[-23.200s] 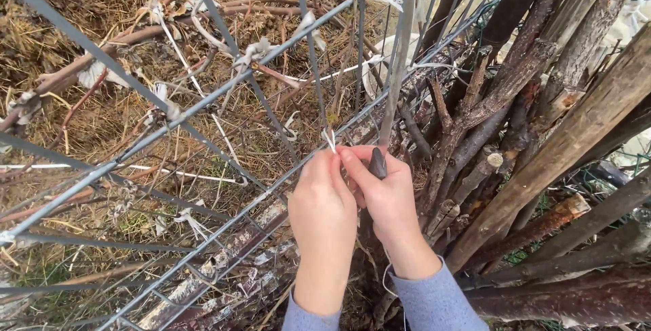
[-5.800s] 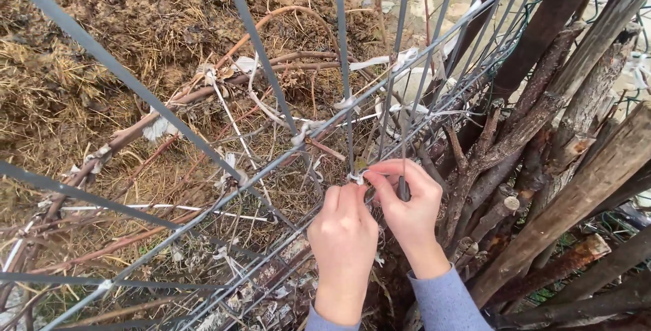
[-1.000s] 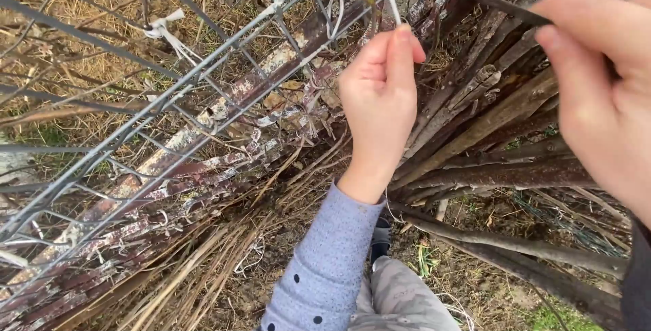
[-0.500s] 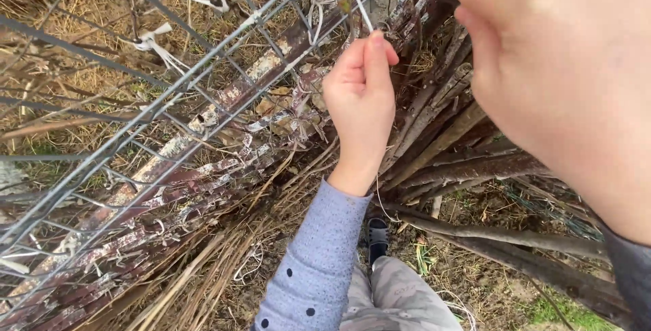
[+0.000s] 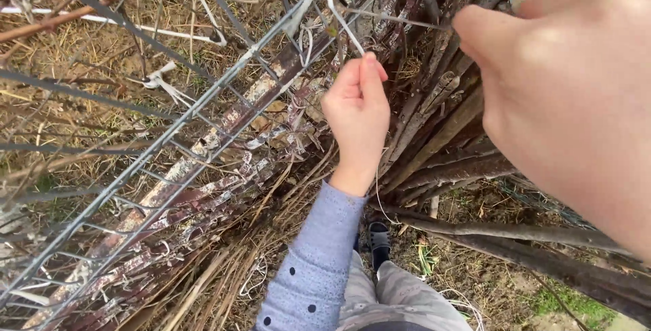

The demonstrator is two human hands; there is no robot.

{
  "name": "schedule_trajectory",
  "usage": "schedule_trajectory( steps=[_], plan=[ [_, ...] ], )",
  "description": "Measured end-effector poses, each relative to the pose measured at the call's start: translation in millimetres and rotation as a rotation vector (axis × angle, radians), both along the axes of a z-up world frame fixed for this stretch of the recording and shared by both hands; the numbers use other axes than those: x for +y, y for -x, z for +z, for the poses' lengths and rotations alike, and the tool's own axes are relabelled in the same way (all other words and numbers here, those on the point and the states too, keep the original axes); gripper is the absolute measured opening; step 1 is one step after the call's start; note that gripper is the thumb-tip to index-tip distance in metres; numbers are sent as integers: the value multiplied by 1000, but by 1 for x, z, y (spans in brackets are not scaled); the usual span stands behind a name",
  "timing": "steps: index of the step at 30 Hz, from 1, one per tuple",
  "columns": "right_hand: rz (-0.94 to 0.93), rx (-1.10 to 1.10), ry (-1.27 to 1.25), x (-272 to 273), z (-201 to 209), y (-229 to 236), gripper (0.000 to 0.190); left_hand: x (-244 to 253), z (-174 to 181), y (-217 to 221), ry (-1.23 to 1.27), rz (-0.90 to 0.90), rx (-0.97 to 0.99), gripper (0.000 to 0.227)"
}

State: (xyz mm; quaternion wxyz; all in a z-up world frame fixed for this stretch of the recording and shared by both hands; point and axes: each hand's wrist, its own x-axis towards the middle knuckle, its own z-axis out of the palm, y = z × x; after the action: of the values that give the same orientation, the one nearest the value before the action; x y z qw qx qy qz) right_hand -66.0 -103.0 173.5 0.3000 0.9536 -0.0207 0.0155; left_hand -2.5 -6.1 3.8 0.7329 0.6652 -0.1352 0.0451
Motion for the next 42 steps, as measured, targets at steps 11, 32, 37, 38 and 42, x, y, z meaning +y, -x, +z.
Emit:
schedule_trajectory(
  steps=[11, 32, 37, 38, 42],
  plan=[
    [-65, 45, -153, -11, -10, 32, 29, 0, -11, 3, -100, -10, -75, 27],
    [-69, 142, 38, 13, 4, 8, 20, 13, -15, -6, -185, 24, -222, 30],
    [-24, 65, 15, 16, 0, -4, 12, 12, -14, -3, -232, 88, -208, 29],
    [1, 57, 15, 22, 1, -14, 9, 14, -14, -3, -254, 116, -196, 28],
    [18, 69, 12, 22, 3, 0, 7, 18, -20, -4, -229, 47, -203, 25]
  ],
)
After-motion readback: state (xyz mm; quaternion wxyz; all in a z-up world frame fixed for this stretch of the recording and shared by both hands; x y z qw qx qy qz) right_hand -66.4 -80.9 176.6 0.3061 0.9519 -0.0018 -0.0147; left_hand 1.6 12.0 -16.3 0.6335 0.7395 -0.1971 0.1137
